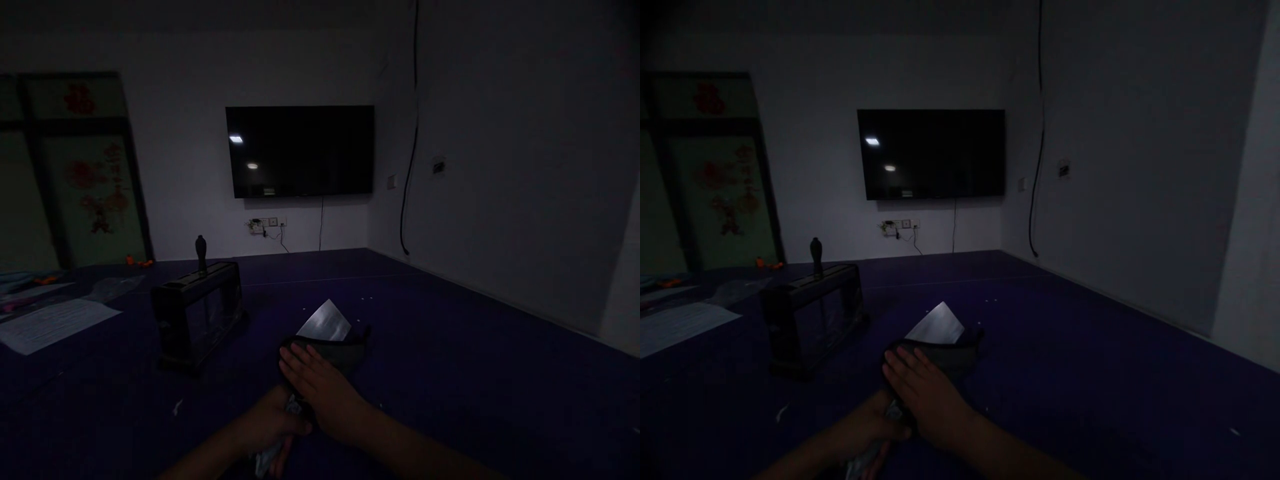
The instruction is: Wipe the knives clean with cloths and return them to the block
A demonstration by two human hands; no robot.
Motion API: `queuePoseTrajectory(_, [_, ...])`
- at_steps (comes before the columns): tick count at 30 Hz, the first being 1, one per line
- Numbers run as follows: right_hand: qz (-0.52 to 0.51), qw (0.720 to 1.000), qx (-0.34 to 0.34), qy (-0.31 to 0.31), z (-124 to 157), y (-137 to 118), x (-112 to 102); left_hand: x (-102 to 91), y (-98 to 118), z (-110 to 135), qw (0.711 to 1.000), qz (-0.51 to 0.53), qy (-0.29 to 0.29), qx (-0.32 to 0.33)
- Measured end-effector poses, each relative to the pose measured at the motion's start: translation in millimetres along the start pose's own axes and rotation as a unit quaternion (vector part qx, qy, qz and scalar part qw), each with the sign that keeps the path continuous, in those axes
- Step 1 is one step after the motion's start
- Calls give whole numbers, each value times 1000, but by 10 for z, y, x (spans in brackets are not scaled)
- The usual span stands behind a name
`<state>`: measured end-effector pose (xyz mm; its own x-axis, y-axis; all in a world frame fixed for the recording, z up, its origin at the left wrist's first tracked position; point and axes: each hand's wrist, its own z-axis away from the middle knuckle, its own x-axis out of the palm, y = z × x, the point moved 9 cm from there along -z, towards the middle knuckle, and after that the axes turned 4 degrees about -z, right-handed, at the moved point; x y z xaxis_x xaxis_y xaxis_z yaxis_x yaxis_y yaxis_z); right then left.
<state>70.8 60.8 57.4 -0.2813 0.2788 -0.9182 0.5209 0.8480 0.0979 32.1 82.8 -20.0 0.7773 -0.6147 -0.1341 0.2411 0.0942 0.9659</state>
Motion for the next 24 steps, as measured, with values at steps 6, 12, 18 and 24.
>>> queuePoseTrajectory(6, [2,1000,2,-3,-1,27,25,40,45,20,999,1,-30,10])
queuePoseTrajectory(12, [35,996,79,33,12,257,15,17,32,32,999,-3,-31,17])
queuePoseTrajectory(18, [67,984,156,62,91,582,36,-36,-73,18,1000,-7,-22,5])
queuePoseTrajectory(24, [68,987,128,69,71,415,29,-21,-45,26,1000,-7,-29,1])
